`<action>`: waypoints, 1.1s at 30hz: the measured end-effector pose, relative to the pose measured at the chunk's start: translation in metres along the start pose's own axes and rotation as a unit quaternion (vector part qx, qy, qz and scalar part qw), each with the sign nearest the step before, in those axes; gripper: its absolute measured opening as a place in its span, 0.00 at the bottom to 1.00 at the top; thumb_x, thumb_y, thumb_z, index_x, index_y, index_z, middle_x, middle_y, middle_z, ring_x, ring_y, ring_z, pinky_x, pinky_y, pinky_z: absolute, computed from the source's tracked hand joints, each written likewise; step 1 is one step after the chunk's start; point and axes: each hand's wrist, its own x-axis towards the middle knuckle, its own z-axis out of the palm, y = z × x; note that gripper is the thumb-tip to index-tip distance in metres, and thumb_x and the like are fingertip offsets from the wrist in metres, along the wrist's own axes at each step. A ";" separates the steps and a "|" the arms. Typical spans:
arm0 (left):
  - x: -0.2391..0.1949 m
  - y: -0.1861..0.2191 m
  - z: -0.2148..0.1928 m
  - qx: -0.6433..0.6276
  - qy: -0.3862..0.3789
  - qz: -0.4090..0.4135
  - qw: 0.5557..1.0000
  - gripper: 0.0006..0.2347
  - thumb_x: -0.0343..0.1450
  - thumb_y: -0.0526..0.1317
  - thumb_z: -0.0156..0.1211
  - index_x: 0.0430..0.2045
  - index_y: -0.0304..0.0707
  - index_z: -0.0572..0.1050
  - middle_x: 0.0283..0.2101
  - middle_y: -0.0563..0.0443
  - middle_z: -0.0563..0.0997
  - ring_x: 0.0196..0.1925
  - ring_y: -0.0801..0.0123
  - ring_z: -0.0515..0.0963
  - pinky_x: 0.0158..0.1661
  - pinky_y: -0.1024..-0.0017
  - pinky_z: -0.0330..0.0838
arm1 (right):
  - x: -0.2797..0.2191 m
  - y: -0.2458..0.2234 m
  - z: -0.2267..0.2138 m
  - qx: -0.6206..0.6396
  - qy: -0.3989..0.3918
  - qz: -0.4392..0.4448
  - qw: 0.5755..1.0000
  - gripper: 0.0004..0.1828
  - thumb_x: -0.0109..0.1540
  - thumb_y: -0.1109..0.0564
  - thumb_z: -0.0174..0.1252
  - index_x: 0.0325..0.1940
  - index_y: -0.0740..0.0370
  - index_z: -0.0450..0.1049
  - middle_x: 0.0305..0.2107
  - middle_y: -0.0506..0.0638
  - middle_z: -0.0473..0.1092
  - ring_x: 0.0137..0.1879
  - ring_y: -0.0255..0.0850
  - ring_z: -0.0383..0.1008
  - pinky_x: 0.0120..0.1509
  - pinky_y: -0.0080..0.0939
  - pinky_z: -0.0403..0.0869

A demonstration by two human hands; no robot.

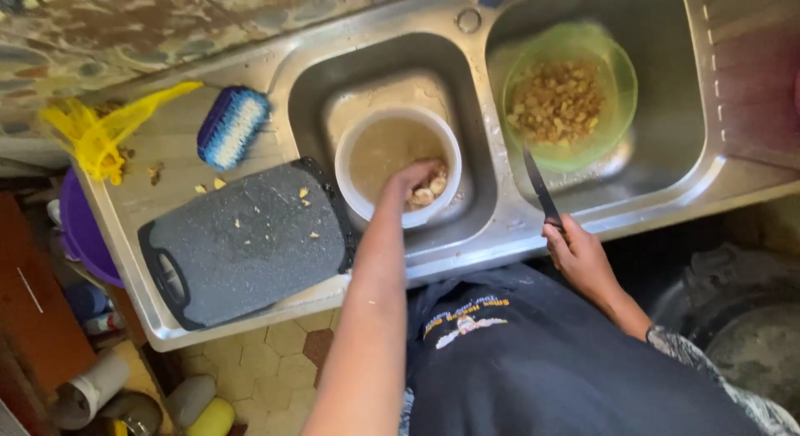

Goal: The person chops ginger on a cutting board using a knife. They repeatedly transfer the chopped ginger into a bowl of water in the sink, then return to chopping more ginger on the board.

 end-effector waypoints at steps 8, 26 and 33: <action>-0.039 0.014 -0.020 0.340 -0.052 0.039 0.938 0.33 0.66 0.64 0.57 0.56 0.36 0.76 0.64 0.35 0.74 0.68 0.46 0.71 0.64 0.53 0.67 | 0.010 0.003 0.002 -0.045 -0.015 -0.025 0.999 0.14 0.74 0.46 0.49 0.46 0.56 0.73 0.17 0.64 0.72 0.35 0.64 0.77 0.47 0.63 0.71; -0.092 0.029 -0.045 -0.283 -0.339 0.074 0.894 0.24 0.69 0.62 0.60 0.51 0.47 0.75 0.48 0.39 0.82 0.48 0.37 0.84 0.40 0.34 0.82 | 0.019 -0.111 0.032 -0.010 0.012 -0.162 0.987 0.11 0.73 0.53 0.51 0.40 0.57 0.74 0.07 0.49 0.65 0.20 0.47 0.71 0.39 0.45 0.72; -0.096 0.023 -0.037 -0.357 -0.325 0.144 0.864 0.24 0.69 0.63 0.61 0.49 0.48 0.77 0.49 0.41 0.82 0.47 0.43 0.84 0.41 0.37 0.83 | 0.018 -0.124 0.055 -0.017 0.012 -0.162 0.987 0.11 0.73 0.51 0.52 0.40 0.55 0.73 0.08 0.49 0.65 0.20 0.47 0.71 0.37 0.46 0.71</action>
